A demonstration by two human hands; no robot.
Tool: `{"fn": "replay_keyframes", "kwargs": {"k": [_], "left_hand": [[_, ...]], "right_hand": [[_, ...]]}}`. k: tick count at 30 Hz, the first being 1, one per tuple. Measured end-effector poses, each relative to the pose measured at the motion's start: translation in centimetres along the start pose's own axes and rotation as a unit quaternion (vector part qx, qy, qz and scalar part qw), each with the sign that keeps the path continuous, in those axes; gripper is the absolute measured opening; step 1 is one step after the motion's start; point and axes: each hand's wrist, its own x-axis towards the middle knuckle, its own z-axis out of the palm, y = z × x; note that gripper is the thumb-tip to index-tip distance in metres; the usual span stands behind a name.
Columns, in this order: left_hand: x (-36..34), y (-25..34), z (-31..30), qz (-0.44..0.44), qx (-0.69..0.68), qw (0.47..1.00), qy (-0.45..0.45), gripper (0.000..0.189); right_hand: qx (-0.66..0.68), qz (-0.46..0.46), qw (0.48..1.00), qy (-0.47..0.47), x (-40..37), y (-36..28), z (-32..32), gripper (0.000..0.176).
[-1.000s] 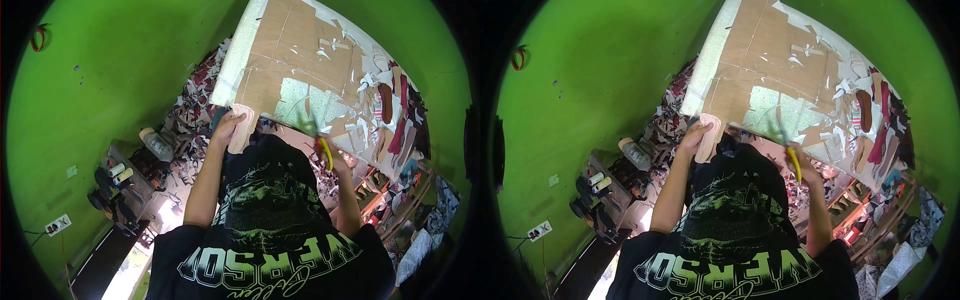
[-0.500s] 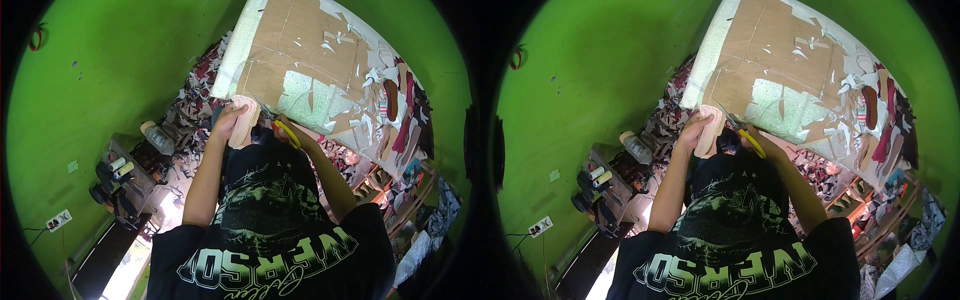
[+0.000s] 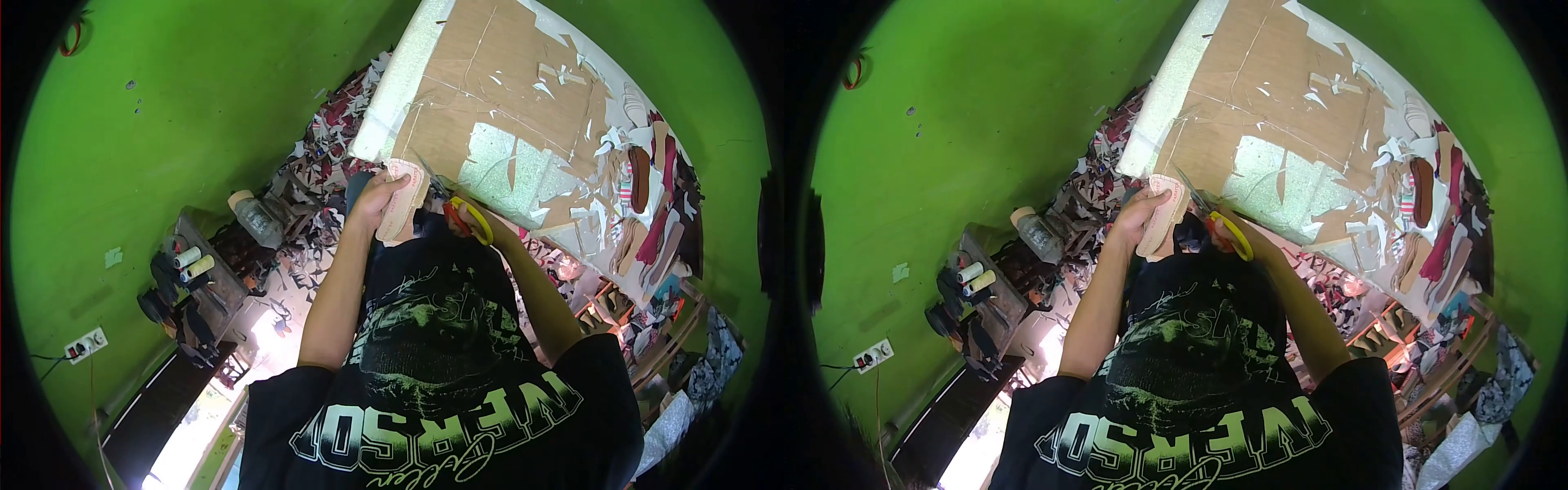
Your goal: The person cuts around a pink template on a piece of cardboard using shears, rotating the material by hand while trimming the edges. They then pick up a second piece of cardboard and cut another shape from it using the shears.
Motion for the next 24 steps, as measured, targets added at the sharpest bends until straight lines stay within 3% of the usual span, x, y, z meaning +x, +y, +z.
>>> {"fn": "replay_keyframes", "kwargs": {"k": [9,12,18,24], "left_hand": [[0.4,0.2,-0.9,-0.007,0.044,0.999,0.0,0.028],[0.9,0.2,-1.3,-0.014,0.043,0.999,-0.012,0.029],[0.4,0.6,-1.3,-0.024,0.032,0.999,-0.031,0.031],[-0.5,1.7,-0.5,-0.048,0.067,0.996,-0.024,0.031]], "right_hand": [[-0.074,-0.008,0.995,0.067,0.1,-1.3,1.2,0.065],[-0.134,-0.012,0.99,0.031,0.4,-1.2,0.1,0.065],[-0.21,0.016,0.976,0.058,0.4,-2.7,0.6,0.067],[-0.191,0.026,0.981,-0.002,2.0,-3.0,-1.5,0.058]]}}
